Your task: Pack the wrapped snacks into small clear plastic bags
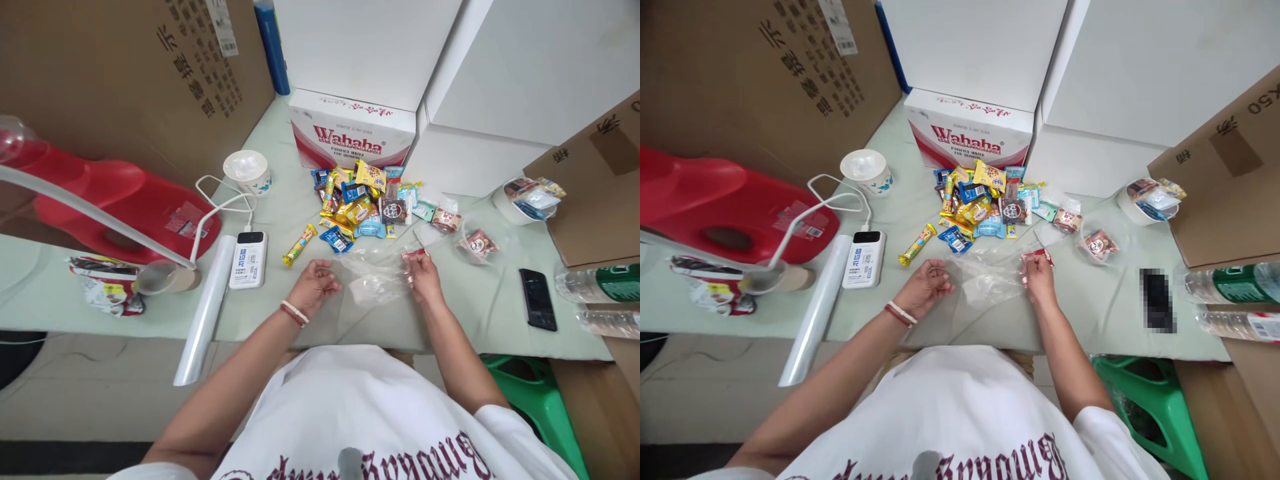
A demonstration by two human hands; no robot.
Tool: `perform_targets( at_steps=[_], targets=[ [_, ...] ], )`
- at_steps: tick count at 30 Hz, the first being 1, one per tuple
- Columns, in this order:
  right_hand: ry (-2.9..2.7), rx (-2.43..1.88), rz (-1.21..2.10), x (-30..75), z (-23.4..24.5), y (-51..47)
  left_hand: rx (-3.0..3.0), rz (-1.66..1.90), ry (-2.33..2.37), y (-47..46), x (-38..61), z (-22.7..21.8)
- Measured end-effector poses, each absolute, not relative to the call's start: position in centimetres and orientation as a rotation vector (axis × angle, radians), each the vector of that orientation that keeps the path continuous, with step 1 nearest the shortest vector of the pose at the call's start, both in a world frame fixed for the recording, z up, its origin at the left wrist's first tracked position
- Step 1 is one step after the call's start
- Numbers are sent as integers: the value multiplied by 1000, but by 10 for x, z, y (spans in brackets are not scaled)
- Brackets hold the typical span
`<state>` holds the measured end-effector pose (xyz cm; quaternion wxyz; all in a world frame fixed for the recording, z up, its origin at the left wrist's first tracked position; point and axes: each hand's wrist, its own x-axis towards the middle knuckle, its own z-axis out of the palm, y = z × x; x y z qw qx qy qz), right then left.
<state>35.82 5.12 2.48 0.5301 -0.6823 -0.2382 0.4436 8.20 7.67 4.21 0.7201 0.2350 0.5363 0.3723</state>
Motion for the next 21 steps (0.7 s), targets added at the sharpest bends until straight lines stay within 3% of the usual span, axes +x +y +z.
perform_targets(
  at_steps=[5, 10, 13, 17, 21],
  targets=[
    [-619, -1651, 937, 377, 23, 55, 1025, 915, 1574, 72, 57, 53],
    [-756, -1672, 880, 348, 27, 54, 1925, 866, 1584, 47, 121, 53],
    [-871, -1705, 833, 334, 34, 47, 2145, 1046, 1722, 48, 154, 48],
    [-998, -1739, 765, 331, 41, 36, 2443, 1259, 1554, 56, 164, 50],
    [-1086, -1751, 712, 333, 41, 29, 2625, 1033, 1265, 71, 175, 59]
  ],
)
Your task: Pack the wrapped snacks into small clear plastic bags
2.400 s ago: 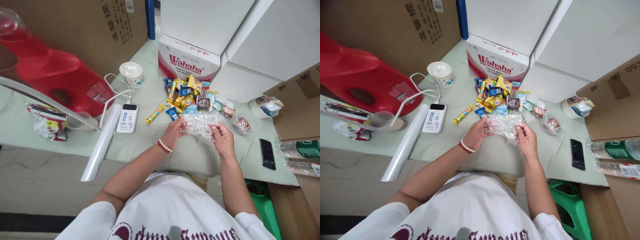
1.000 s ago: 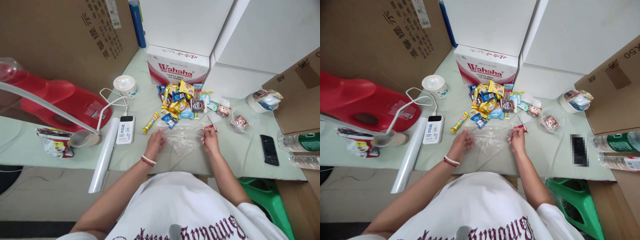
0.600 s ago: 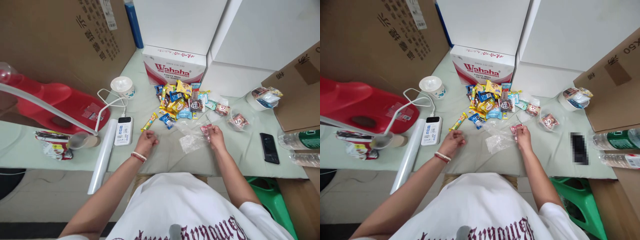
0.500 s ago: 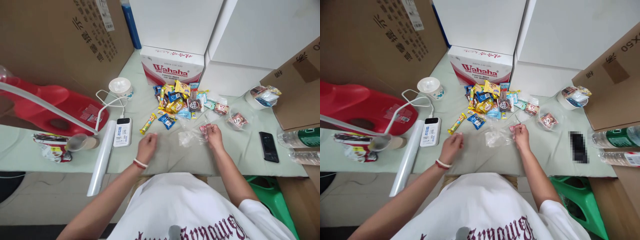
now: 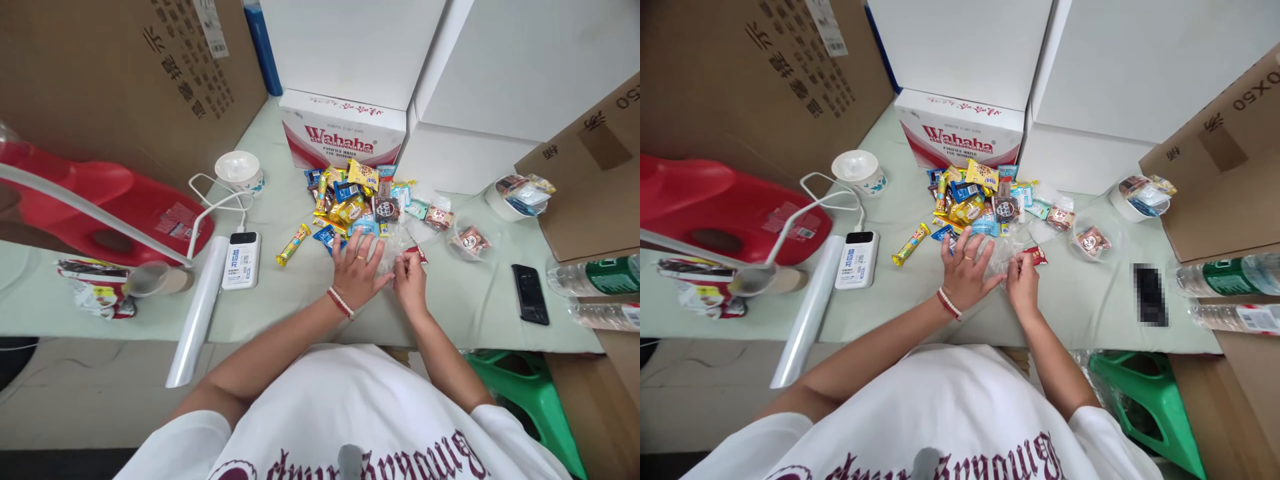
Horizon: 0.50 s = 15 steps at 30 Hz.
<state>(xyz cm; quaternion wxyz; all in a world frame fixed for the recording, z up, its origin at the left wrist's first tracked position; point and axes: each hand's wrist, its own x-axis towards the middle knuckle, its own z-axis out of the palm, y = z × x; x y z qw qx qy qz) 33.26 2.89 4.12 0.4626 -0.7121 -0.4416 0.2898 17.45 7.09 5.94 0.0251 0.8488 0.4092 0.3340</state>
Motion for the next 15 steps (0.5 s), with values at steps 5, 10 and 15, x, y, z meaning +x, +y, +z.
perform_targets(
  at_steps=[5, 10, 15],
  targets=[
    [-954, -1708, 829, 341, 35, 22, 2077, 910, 1221, 105, 182, 60],
    [-678, -1638, 926, 357, 24, 12, 1296, 994, 1339, 104, 135, 46],
    [-690, -1648, 1032, 367, 13, 11, 853, 877, 1473, 63, 66, 35]
  ],
)
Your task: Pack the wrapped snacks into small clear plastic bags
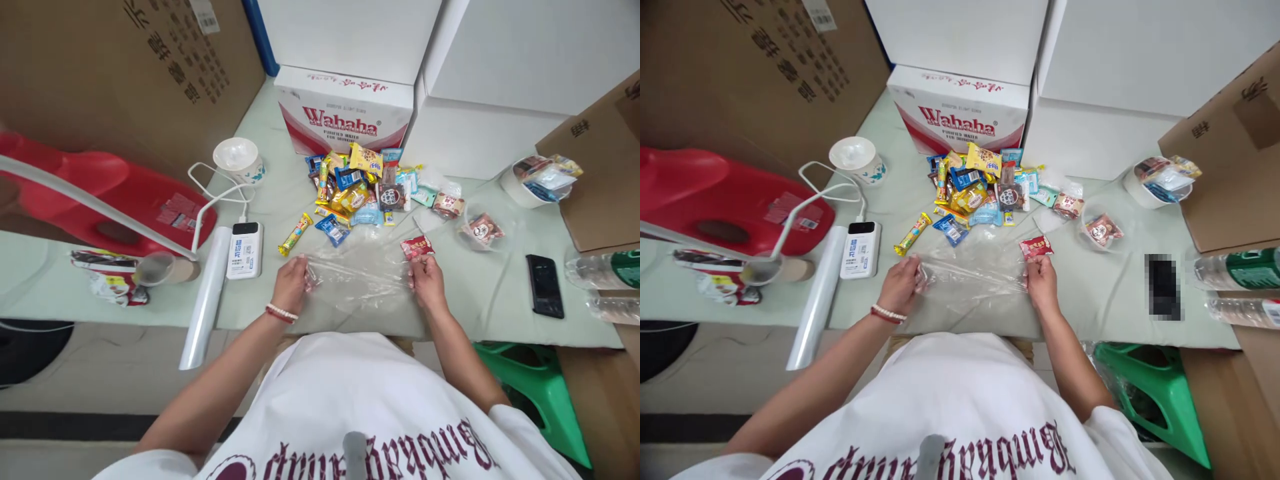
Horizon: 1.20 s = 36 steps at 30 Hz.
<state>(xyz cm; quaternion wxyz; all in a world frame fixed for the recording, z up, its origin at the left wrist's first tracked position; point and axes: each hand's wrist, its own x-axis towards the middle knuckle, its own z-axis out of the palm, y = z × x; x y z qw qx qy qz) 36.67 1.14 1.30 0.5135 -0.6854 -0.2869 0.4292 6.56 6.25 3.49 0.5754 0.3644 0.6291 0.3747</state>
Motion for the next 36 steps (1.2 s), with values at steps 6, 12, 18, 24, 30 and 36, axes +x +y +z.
perform_targets(
  at_steps=[6, 12, 18, 24, 30, 36],
  targets=[
    [-1123, -1739, 1083, 372, 19, 36, 1974, 638, 1901, 16, 24, 35],
    [-1486, -1797, 961, 374, 32, 49, 2742, 344, 619, 35, 49, 34],
    [-1472, -1959, 700, 405, 18, 16, 2506, 353, 1215, 54, 91, 13],
    [-1493, -2102, 685, 442, 30, 22, 2598, 251, 1323, 37, 88, 8],
    [-1354, -2050, 339, 414, 47, 157, 2565, 147, 1395, 32, 86, 7],
    [-1474, -2061, 309, 399, 74, 169, 2521, 140, 1454, 32, 86, 8]
  ],
)
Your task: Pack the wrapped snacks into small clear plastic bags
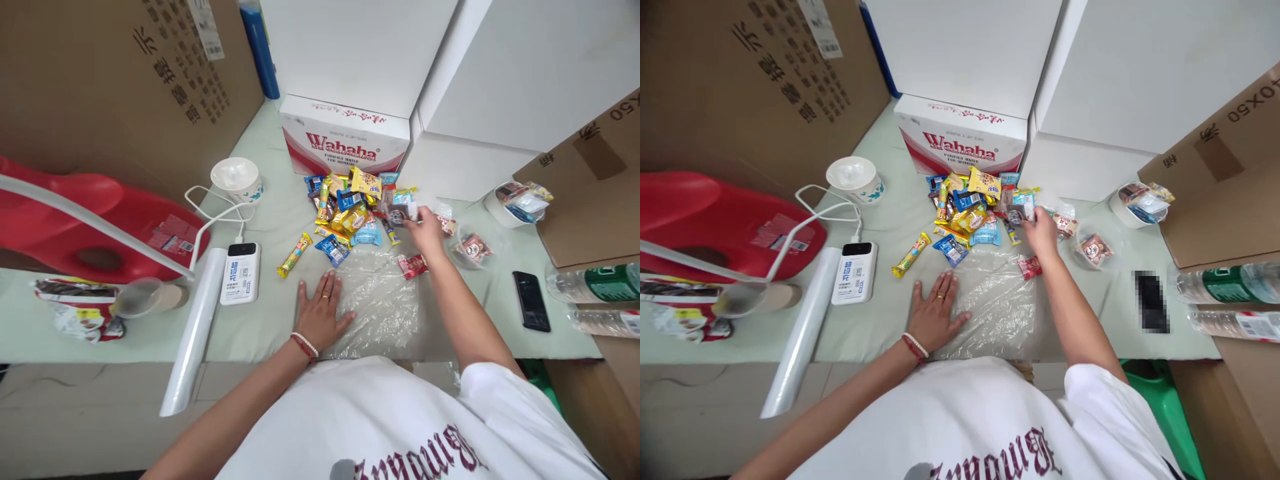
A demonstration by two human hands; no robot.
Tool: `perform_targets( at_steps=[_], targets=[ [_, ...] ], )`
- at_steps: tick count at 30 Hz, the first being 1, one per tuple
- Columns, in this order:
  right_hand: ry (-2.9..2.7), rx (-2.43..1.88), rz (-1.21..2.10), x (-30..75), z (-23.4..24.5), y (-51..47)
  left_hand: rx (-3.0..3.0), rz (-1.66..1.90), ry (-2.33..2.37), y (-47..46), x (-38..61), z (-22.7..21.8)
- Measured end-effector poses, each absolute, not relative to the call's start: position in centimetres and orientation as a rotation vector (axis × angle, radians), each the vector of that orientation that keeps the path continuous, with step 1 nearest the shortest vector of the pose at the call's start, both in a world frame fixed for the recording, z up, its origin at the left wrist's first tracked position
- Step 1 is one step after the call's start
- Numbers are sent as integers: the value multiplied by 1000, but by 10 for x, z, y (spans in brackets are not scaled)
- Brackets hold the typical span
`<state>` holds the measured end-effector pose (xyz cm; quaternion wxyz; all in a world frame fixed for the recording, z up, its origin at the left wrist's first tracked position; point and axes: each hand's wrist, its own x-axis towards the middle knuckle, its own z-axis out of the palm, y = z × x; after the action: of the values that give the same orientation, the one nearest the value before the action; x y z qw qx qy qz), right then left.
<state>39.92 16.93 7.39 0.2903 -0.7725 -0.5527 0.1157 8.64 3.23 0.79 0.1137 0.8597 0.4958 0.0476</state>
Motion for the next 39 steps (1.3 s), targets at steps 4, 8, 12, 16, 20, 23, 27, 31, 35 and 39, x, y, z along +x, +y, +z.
perform_targets(
  at_steps=[4, 8, 12, 16, 20, 23, 27, 31, 35, 39],
  targets=[
    [-1789, -1809, 165, 387, 93, 90, 2523, 153, 1445, 32, 86, 7],
    [-2276, -1710, 555, 349, 72, 17, 2521, 184, 1431, 31, 83, 6],
    [-2545, -1649, 839, 352, 55, -12, 2501, 221, 1418, 28, 73, 6],
    [-2427, -1821, 594, 402, 64, 14, 2498, 262, 1406, 24, 62, 5],
    [-2399, -2030, 406, 439, 64, 60, 2494, 270, 1420, 23, 56, 4],
    [-2454, -2054, 460, 451, 58, 70, 2472, 262, 1454, 24, 52, 3],
    [-2160, -2216, 222, 462, 72, 46, 2444, 248, 1482, 23, 46, 3],
    [-1933, -2044, 173, 434, 104, 12, 2418, 252, 1511, 19, 44, 4],
    [-2236, -1784, 490, 360, 111, -2, 2444, 364, 1584, 15, 46, 8],
    [-2552, -1952, 613, 305, 88, -1, 2558, 375, 1339, 19, 48, 9]
  ],
)
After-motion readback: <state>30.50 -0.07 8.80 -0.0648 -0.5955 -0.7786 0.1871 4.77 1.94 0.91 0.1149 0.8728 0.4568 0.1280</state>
